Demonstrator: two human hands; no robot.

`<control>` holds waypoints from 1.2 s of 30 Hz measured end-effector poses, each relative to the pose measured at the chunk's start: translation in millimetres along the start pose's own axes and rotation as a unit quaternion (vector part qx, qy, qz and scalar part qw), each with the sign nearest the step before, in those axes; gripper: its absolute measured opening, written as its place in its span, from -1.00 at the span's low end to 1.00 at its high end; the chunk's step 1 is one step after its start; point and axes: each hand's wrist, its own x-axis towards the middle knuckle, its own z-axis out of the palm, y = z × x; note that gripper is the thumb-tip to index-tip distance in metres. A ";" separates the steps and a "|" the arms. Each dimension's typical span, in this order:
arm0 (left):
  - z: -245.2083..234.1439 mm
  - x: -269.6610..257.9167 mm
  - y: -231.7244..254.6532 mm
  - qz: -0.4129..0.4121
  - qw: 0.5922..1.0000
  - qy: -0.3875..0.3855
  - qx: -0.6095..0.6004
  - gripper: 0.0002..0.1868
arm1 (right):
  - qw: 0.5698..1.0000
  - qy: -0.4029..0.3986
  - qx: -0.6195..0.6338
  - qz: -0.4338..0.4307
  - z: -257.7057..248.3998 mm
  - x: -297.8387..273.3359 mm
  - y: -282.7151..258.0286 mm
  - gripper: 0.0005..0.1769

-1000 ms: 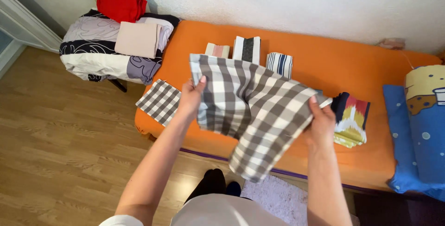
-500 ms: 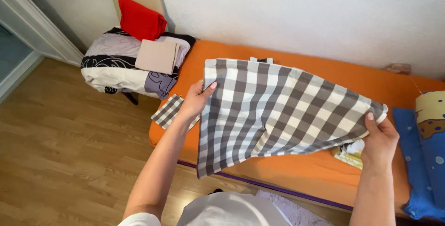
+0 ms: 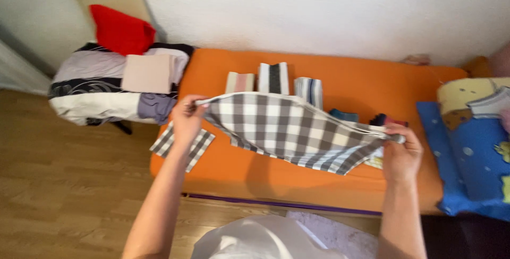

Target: Folding various pieces of cloth and napkins on a bed and stacking them neatly.

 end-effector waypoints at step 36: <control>187.2 -154.1 83.2 0.008 0.954 -0.270 -0.132 -0.95 | 0.957 -0.093 0.128 0.242 114.5 -109.5 -23.0 -0.88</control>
